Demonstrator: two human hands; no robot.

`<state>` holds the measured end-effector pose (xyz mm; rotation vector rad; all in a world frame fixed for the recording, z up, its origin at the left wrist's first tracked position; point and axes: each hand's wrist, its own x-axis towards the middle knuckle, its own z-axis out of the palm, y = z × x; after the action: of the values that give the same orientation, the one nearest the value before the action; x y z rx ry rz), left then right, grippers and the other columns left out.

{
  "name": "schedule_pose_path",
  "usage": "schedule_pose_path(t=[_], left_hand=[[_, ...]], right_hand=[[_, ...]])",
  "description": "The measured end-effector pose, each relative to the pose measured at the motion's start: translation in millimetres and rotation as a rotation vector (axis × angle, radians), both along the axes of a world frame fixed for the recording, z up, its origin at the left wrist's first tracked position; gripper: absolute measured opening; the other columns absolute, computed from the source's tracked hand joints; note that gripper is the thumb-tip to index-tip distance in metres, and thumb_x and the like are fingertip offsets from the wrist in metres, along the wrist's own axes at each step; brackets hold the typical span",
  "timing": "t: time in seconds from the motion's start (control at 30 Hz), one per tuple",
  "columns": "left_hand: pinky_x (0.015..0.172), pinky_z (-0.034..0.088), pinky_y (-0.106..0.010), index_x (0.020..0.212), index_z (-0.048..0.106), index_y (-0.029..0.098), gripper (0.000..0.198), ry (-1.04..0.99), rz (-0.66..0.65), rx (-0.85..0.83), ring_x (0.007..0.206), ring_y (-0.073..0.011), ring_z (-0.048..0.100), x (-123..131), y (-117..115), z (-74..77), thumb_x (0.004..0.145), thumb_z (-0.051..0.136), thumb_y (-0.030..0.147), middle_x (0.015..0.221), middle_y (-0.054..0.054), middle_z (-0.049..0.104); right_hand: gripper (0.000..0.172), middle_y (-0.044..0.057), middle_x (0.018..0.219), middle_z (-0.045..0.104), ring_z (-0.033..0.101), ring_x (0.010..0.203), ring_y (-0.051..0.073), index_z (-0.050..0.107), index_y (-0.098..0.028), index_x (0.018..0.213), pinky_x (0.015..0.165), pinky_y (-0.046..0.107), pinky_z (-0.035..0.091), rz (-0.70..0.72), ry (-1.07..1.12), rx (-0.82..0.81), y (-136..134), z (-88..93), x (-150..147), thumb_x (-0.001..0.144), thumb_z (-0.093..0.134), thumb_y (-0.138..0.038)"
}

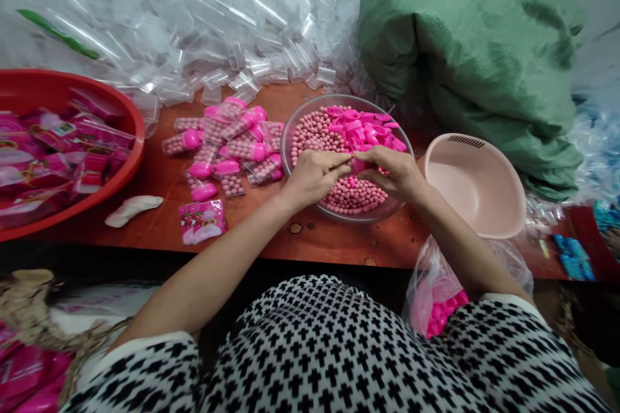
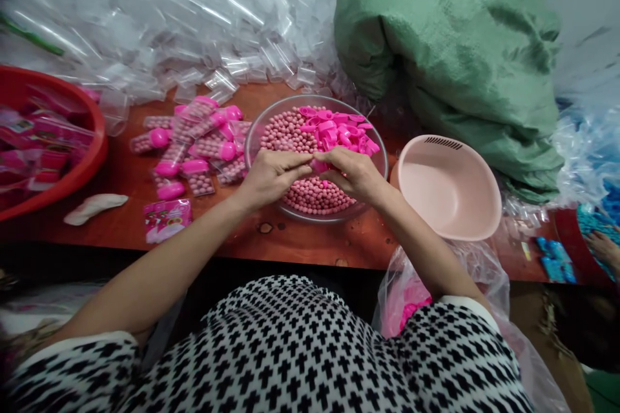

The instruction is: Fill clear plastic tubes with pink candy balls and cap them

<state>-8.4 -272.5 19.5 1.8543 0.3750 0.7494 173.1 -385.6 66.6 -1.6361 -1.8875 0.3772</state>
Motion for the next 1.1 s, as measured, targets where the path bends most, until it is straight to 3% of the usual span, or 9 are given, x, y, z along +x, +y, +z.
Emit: schedule_pose_path(t=[0.17,0.23,0.3,0.4,0.57,0.63,0.87,0.97,1.1], left_hand=[[0.090,0.059,-0.038,0.104,0.081,0.018,0.040,-0.170,-0.036,-0.472,0.097,-0.0244,0.073,5.4,7.5,1.3,0.075,0.081,0.046,0.108,-0.009,0.080],[0.091,0.059,-0.040,0.106,0.081,0.017,0.050,-0.216,-0.040,-0.566,0.096,-0.0248,0.074,5.6,8.1,1.1,0.070,0.085,0.052,0.106,-0.010,0.080],[0.095,0.058,-0.041,0.103,0.082,0.018,0.047,-0.219,-0.042,-0.543,0.099,-0.0255,0.074,4.6,7.3,1.1,0.069,0.086,0.051,0.106,-0.010,0.080],[0.102,0.055,-0.042,0.096,0.084,0.020,0.031,-0.181,-0.044,-0.388,0.105,-0.0256,0.072,3.2,5.4,1.2,0.074,0.084,0.043,0.107,-0.009,0.080],[0.108,0.050,-0.041,0.090,0.084,0.023,0.015,-0.157,0.006,-0.260,0.112,-0.0236,0.069,3.8,3.6,-1.6,0.076,0.080,0.028,0.110,-0.008,0.078],[0.109,0.049,-0.041,0.090,0.083,0.023,0.014,-0.154,0.011,-0.255,0.116,-0.0238,0.067,3.5,3.3,-2.6,0.078,0.079,0.027,0.113,-0.009,0.077],[0.108,0.050,-0.040,0.091,0.083,0.022,0.015,-0.181,0.023,-0.209,0.111,-0.0238,0.069,0.1,3.1,-0.3,0.082,0.072,0.026,0.109,-0.006,0.078],[0.106,0.051,-0.040,0.095,0.082,0.020,0.019,-0.191,0.068,-0.236,0.108,-0.0240,0.071,1.2,4.0,-0.8,0.084,0.070,0.028,0.108,-0.007,0.079],[0.103,0.053,-0.038,0.107,0.078,0.019,0.030,-0.251,0.173,-0.334,0.115,-0.0245,0.069,-1.5,12.5,1.9,0.086,0.072,0.040,0.117,-0.008,0.077]], right_hand=[[0.063,0.004,0.114,0.075,0.071,0.101,0.022,0.068,-0.030,0.125,0.084,0.038,0.061,-0.072,0.652,-0.040,-5.5,5.1,3.4,0.070,0.086,-0.052],[0.063,0.003,0.110,0.075,0.073,0.095,0.021,0.071,-0.029,0.117,0.080,0.036,0.063,-0.094,0.847,-0.055,-6.6,0.0,4.3,0.063,0.092,-0.052],[0.054,0.002,0.096,0.075,0.072,0.079,0.017,0.073,-0.025,0.101,0.075,0.033,0.063,-0.140,0.952,-0.049,-4.9,-6.7,4.3,0.061,0.093,-0.055],[0.055,0.001,0.083,0.072,0.069,0.068,0.015,0.069,-0.022,0.085,0.071,0.034,0.064,-0.186,0.996,-0.085,2.1,-11.2,0.4,0.060,0.088,-0.067],[0.059,0.007,0.085,0.075,0.074,0.091,0.025,0.067,-0.021,0.092,0.076,0.041,0.066,-0.110,1.017,-0.537,12.8,-3.4,-13.7,0.072,0.071,-0.077],[0.054,0.008,0.081,0.074,0.075,0.092,0.027,0.066,-0.021,0.093,0.076,0.044,0.066,-0.121,1.068,-0.607,15.1,-2.9,-18.7,0.076,0.068,-0.072],[0.034,0.003,0.072,0.072,0.073,0.079,0.023,0.061,-0.021,0.085,0.075,0.041,0.067,-0.279,1.221,-0.419,28.9,-17.0,-34.8,0.072,0.073,-0.050],[0.039,0.002,0.070,0.070,0.072,0.074,0.020,0.061,-0.022,0.085,0.071,0.037,0.066,-0.284,1.177,-0.420,39.4,-13.4,-41.7,0.078,0.069,-0.059],[0.063,0.004,0.074,0.069,0.071,0.074,0.018,0.065,-0.021,0.095,0.065,0.031,0.063,-0.211,0.969,-0.474,53.1,7.6,-41.8,0.086,0.051,-0.081]])
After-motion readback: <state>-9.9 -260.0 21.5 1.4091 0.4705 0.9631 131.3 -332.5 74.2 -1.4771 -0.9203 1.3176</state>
